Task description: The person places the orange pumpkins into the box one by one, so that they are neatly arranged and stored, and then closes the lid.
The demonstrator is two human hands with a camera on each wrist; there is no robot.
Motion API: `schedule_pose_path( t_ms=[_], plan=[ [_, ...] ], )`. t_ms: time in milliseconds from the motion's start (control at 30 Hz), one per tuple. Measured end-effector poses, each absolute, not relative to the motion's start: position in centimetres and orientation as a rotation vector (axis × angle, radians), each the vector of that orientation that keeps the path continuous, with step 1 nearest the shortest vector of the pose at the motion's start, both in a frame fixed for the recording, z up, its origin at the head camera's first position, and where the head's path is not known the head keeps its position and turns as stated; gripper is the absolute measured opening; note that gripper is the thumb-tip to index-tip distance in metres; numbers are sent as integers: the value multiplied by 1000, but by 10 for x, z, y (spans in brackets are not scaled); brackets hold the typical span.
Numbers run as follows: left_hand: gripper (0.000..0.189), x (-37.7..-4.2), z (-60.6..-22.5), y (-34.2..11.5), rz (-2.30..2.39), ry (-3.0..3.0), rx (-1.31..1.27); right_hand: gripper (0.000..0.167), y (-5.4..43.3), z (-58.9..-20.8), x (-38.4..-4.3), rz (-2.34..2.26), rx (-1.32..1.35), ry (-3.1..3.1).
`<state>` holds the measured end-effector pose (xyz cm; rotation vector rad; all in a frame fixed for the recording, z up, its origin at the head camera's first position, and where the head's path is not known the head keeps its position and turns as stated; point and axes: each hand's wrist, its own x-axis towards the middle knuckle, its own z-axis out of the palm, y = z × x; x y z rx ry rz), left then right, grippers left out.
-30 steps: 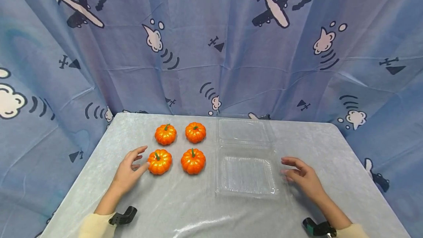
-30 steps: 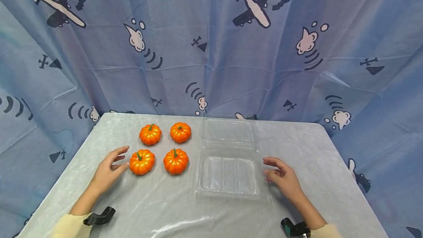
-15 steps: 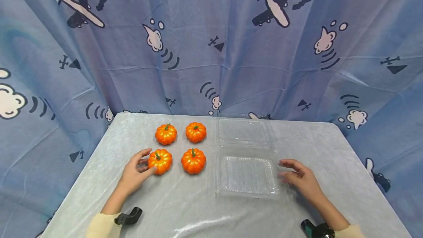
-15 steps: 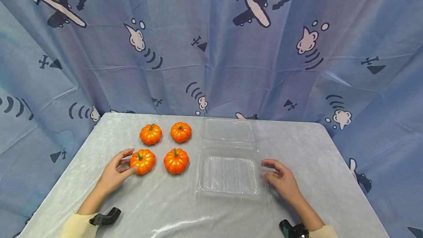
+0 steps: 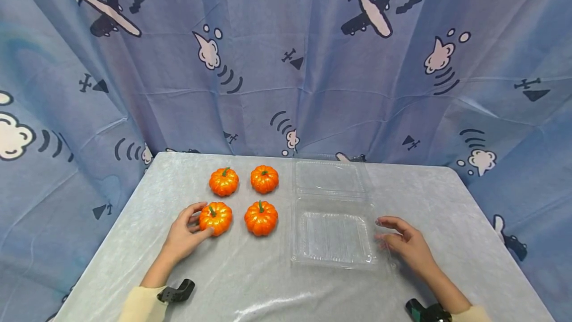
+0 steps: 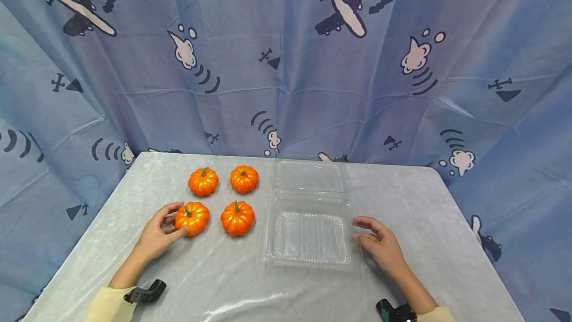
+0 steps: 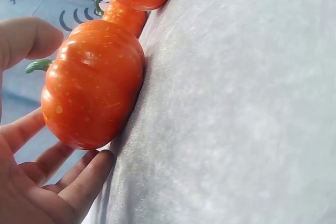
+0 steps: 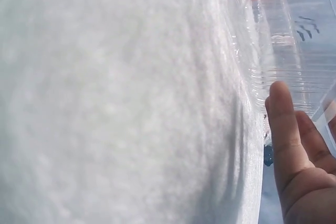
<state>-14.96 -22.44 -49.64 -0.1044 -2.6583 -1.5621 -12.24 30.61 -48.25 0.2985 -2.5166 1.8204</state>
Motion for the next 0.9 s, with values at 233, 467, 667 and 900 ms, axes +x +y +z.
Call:
schedule_pose_path(
  t_ms=[233,467,667,900],
  plan=[
    [62,-151,-496,-223,-1543,-2690,-73,38,306,-482,-122,1820,265,-2520],
    [63,-152,-499,-224,-1552,-2678,-58,38,306,-481,-124,1808,250,-2531],
    [62,-152,-498,-224,-1580,-2665,-40,38,305,-480,-126,1809,240,-2527],
    [62,-150,-490,-224,-1613,-2604,-74,38,305,-480,-125,1874,281,-2477]
  ],
)
